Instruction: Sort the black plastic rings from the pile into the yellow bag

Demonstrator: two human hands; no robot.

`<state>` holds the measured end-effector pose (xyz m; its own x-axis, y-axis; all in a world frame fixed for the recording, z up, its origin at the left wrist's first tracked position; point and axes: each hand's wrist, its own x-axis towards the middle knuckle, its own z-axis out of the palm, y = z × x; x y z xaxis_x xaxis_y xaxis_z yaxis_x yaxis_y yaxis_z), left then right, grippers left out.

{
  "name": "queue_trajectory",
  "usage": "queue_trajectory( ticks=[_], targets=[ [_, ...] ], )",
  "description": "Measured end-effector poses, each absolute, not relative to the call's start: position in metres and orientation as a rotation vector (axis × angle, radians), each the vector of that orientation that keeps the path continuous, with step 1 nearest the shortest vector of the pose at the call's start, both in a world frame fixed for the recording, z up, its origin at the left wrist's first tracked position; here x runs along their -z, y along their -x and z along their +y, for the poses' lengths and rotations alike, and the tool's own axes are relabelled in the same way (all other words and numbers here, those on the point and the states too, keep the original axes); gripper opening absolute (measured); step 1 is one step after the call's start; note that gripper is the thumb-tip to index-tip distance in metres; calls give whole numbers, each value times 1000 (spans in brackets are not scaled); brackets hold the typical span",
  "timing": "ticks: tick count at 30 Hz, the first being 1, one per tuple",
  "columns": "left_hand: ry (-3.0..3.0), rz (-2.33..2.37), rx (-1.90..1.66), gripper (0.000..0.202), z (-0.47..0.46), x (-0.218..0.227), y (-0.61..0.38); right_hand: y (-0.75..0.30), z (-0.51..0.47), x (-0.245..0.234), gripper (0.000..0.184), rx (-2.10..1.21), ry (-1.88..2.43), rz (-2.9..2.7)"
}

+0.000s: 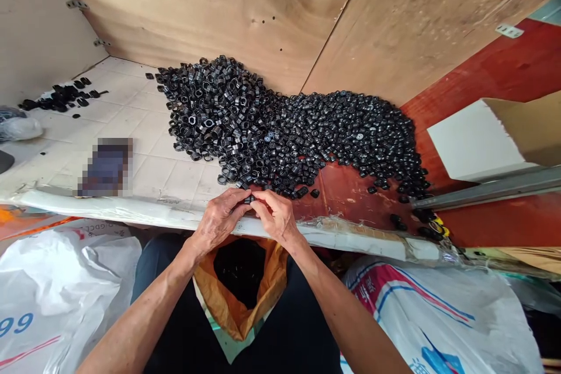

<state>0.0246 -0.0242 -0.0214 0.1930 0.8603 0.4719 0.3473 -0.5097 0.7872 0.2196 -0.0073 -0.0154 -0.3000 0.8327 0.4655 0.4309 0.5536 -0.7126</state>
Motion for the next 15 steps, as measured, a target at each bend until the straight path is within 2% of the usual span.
queue_trajectory(
  ticks=[3,7,10,15],
  targets=[
    [-1999,1122,-1298,28,-24,25,-24,-219,-6,18,43,-523,1099,-1922],
    [-2019,1167,-1313,28,-24,27,-25,-218,-8,13,35,-618,1076,-1888],
    [-2026,1216,-1322,27,-25,26,-25,-219,-10,7,42,-651,1070,-1882],
    [-1999,1257,-1287,27,-25,26,-25,-219,-11,3,34,-699,1062,-1879]
  ],
)
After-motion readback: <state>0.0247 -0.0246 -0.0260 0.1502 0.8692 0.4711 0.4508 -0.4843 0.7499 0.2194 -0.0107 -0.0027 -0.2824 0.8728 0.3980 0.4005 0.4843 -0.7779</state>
